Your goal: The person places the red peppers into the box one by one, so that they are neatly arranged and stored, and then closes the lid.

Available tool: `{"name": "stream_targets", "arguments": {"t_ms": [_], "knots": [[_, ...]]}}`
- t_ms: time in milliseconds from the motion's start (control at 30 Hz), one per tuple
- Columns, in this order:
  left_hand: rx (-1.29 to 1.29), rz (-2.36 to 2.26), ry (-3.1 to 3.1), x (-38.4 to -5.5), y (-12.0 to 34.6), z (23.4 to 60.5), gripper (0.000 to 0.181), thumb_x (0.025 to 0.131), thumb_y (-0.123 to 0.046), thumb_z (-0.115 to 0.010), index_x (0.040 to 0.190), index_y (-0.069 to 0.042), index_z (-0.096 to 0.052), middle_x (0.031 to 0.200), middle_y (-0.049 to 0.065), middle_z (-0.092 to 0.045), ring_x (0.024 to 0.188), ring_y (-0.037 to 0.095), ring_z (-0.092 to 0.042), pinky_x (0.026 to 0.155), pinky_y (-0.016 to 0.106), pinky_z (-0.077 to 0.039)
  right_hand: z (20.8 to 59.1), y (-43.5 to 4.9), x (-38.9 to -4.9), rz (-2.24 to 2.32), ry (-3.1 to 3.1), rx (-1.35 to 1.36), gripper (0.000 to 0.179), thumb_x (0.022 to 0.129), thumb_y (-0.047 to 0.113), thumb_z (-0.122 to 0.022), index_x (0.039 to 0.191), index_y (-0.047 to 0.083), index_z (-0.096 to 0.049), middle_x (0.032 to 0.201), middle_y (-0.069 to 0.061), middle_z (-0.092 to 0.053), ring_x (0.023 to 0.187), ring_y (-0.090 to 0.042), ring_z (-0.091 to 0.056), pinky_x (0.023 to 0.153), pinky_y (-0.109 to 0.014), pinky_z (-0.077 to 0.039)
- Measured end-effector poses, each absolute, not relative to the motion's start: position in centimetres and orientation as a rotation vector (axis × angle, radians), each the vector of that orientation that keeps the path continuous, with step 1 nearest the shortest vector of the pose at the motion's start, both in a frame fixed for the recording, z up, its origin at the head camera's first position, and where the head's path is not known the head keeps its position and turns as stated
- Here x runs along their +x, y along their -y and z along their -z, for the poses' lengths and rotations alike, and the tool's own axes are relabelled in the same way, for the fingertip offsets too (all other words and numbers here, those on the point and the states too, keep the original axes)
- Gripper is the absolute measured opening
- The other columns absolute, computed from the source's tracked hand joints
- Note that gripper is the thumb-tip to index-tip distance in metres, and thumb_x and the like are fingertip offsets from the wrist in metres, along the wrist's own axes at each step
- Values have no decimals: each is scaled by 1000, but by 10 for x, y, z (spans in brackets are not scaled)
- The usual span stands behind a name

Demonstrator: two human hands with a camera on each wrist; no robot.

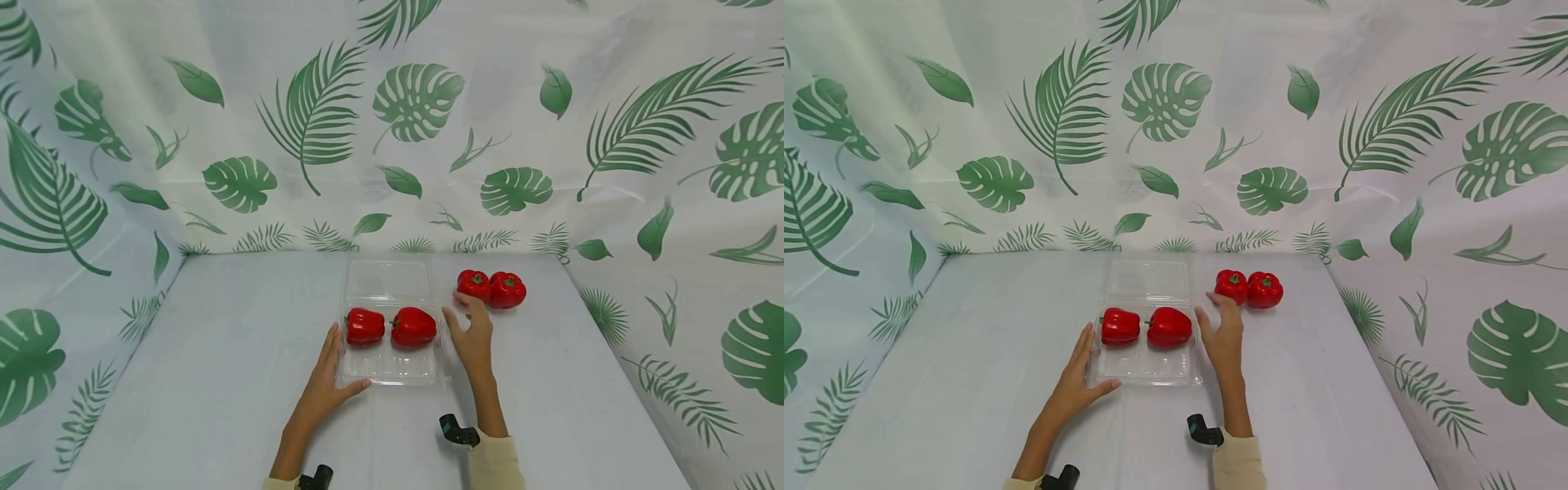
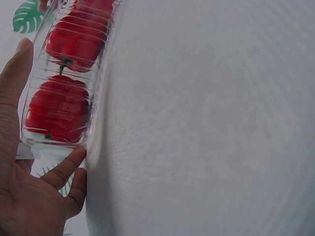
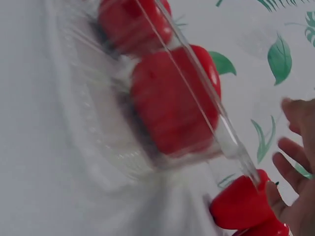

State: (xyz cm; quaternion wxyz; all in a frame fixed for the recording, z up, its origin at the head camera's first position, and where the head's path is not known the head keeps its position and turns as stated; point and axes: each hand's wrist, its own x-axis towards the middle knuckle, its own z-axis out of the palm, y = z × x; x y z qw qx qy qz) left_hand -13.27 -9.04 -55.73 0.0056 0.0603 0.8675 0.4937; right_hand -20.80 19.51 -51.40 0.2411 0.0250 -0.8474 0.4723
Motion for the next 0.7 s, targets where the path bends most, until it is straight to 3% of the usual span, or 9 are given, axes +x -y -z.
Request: {"name": "stream_targets", "arguments": {"t_ms": [167, 400, 533, 700], "knots": [[199, -1549, -2709, -134, 91, 556, 111, 76, -41, -81, 159, -20, -9, 166, -9, -5, 152, 26, -16, 114, 56, -29, 508, -217, -221, -1324, 2040, -237, 50, 89, 19, -71, 132, 3, -52, 128, -17, -53, 120, -27, -50, 92, -51, -49], [206, -1570, -2695, -133, 91, 557, 111, 76, -39, -81, 159, -20, -9, 166, -6, -6, 152, 28, -17, 115, 56, -29, 519, -250, -238, -1488, 1972, -671, 72, 92, 32, -66, 149, 13, -26, 149, -14, -28, 139, -27, -29, 113, -49, -40], [201, -1574, -2690, -134, 92, 559, 111, 76, -40, -82, 159, -21, -10, 166, -8, -6, 152, 27, -17, 115, 55, -29, 528, -263, -246, -1570, 2005, -732, 81, 92, 37, -65, 153, 14, -16, 154, -15, -20, 143, -30, -23, 118, -47, -33], [204, -1568, -2702, -135, 92, 559, 111, 75, -40, -82, 158, -20, -11, 166, -8, -7, 152, 27, -17, 115, 55, -29, 529, -270, -256, -1662, 2019, -717, 87, 91, 41, -66, 154, 13, -13, 157, -14, -20, 144, -30, -24, 118, -48, -34]]}}
